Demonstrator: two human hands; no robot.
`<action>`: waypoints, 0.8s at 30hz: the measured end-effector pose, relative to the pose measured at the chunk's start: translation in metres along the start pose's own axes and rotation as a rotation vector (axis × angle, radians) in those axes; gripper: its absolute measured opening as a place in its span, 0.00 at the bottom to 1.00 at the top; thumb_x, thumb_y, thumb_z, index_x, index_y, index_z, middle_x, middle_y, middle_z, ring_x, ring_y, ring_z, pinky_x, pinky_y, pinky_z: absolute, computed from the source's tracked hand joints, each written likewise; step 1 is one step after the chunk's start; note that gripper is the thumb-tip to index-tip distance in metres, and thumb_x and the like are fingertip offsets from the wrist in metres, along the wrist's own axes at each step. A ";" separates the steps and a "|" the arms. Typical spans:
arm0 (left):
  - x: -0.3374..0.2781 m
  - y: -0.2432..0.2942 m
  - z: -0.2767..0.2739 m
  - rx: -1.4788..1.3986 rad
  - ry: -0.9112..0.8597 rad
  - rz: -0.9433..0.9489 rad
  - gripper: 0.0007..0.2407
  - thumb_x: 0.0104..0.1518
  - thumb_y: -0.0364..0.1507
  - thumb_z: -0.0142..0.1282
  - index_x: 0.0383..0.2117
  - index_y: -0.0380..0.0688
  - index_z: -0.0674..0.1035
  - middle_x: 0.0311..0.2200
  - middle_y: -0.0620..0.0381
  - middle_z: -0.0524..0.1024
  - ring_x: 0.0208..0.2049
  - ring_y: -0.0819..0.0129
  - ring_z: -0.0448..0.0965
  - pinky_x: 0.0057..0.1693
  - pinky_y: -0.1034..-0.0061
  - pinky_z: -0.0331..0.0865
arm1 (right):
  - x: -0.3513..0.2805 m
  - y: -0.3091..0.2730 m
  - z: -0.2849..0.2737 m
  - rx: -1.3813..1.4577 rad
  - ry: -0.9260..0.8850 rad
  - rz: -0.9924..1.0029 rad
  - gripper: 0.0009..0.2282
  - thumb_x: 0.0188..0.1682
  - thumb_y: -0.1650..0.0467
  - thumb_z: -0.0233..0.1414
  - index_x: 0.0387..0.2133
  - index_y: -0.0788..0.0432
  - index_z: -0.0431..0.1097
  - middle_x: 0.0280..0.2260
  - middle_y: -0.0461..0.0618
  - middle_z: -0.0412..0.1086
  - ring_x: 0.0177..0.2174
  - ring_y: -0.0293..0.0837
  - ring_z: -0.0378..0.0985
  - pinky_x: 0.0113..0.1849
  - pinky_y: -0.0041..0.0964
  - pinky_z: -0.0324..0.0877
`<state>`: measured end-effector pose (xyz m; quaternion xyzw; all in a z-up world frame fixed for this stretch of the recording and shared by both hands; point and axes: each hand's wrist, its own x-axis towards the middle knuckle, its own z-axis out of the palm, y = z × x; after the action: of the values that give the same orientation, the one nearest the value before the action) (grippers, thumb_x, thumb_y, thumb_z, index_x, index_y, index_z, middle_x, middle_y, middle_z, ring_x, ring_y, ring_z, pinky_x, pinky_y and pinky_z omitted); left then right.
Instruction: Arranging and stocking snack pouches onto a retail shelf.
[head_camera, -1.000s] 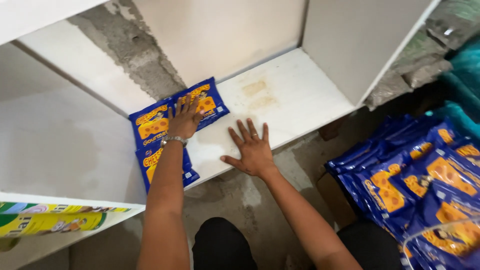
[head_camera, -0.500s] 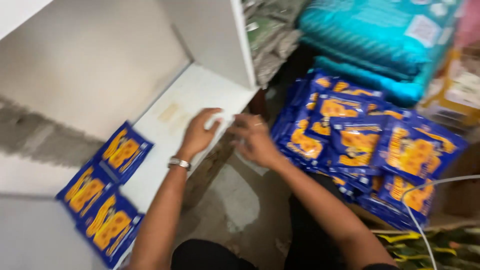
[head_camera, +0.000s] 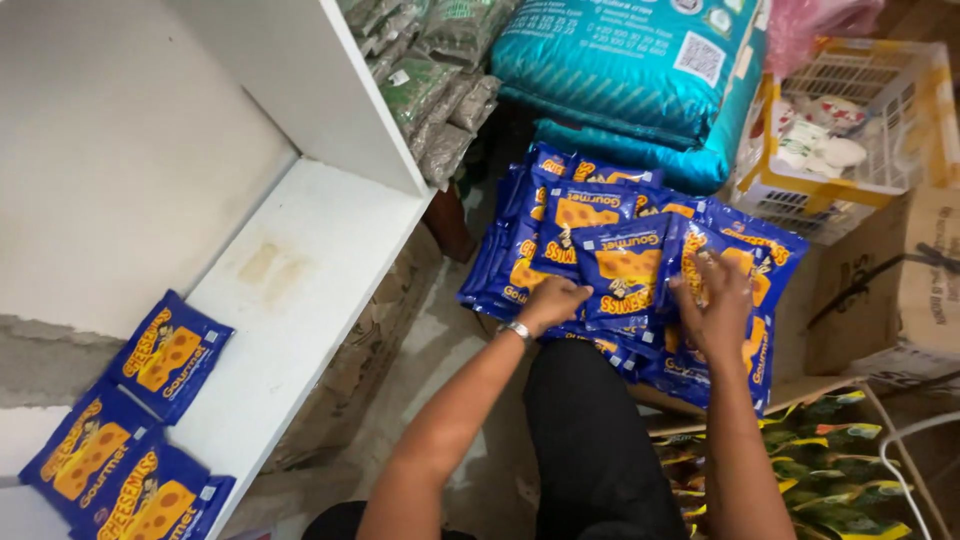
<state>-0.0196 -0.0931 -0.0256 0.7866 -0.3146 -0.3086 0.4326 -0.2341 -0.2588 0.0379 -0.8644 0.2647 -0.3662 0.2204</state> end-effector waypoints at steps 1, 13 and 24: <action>0.002 0.003 0.006 0.000 -0.002 0.002 0.16 0.57 0.40 0.62 0.26 0.37 0.83 0.23 0.52 0.82 0.25 0.66 0.82 0.35 0.71 0.73 | -0.006 0.003 0.008 -0.002 0.002 0.001 0.18 0.53 0.62 0.58 0.54 0.56 0.74 0.56 0.62 0.68 0.55 0.61 0.68 0.57 0.55 0.62; 0.025 -0.022 0.069 -0.573 0.256 -0.102 0.12 0.54 0.35 0.67 0.29 0.36 0.82 0.24 0.62 0.79 0.22 0.77 0.72 0.31 0.75 0.67 | -0.026 0.009 0.036 -0.179 -0.049 0.020 0.22 0.58 0.61 0.48 0.64 0.53 0.66 0.68 0.59 0.56 0.68 0.63 0.51 0.64 0.68 0.38; -0.037 0.051 -0.015 -1.195 0.127 -0.159 0.09 0.58 0.29 0.51 0.41 0.40 0.77 0.38 0.54 0.79 0.39 0.66 0.81 0.49 0.70 0.76 | -0.019 -0.029 0.021 0.127 0.004 0.057 0.18 0.54 0.65 0.57 0.56 0.54 0.71 0.60 0.62 0.66 0.61 0.59 0.65 0.62 0.51 0.59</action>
<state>-0.0427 -0.0793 0.0333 0.4453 -0.0009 -0.4158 0.7930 -0.2209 -0.2216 0.0314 -0.8401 0.2657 -0.3776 0.2848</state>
